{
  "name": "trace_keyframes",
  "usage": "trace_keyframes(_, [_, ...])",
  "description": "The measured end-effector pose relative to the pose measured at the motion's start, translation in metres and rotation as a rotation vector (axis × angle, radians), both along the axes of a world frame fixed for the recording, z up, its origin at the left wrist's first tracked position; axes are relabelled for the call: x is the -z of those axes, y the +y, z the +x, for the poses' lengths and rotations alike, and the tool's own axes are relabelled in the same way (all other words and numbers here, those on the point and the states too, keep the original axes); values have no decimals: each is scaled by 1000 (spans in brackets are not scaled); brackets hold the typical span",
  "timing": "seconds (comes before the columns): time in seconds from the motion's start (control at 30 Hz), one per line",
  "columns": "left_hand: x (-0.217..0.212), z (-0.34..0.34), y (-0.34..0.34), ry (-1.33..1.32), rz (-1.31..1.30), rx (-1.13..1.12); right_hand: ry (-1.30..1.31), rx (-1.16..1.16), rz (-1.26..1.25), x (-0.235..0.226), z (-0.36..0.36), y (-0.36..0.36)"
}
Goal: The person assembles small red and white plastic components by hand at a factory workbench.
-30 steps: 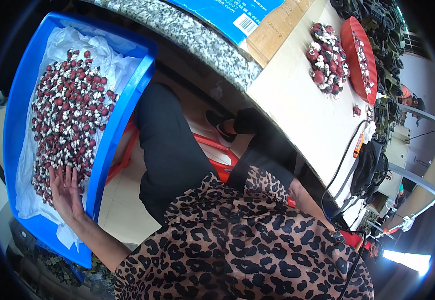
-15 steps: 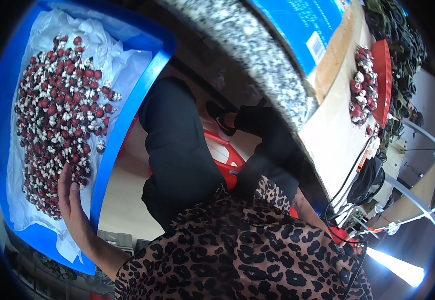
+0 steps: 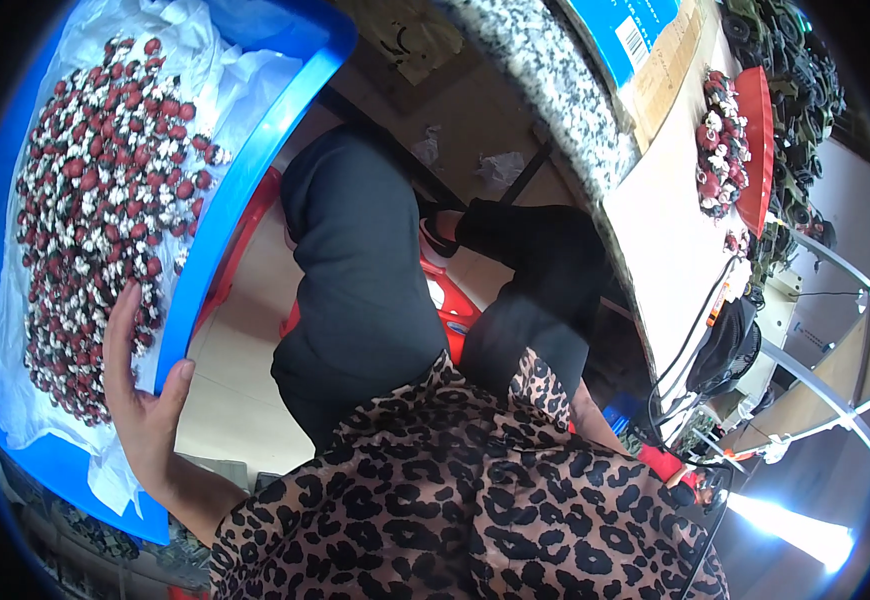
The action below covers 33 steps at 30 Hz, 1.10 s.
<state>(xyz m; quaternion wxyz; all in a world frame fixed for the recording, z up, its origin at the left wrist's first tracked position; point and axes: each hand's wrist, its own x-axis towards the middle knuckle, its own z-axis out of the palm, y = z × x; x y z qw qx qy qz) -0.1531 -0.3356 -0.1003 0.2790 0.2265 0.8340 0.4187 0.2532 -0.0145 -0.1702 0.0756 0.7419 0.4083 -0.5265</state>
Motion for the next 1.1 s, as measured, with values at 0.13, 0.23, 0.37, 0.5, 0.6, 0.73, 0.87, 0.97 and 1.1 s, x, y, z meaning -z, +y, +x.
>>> trace_keyframes(0.13, [1,0,-1,233,-83,137,21,-36,0,-4,0,-2])
trace_keyframes(0.23, [8,2,4,332,-43,139,58,-42,3,-3,5,-7])
trace_keyframes(0.37, [4,3,9,377,-10,91,116,-8,21,-6,27,-14])
trace_keyframes(0.5, [1,5,10,557,-36,118,199,66,42,-5,51,-27])
trace_keyframes(0.6, [13,3,-1,643,-112,120,269,124,39,6,64,-35])
trace_keyframes(0.73, [17,2,6,687,-103,135,348,227,49,19,86,-43])
trace_keyframes(0.87, [17,2,6,744,-137,163,402,311,13,35,95,-57])
trace_keyframes(0.97, [21,-6,-3,759,-173,185,455,360,-29,41,91,-62])
trace_keyframes(1.1, [24,-8,-2,717,-229,161,497,443,-45,61,96,-63])
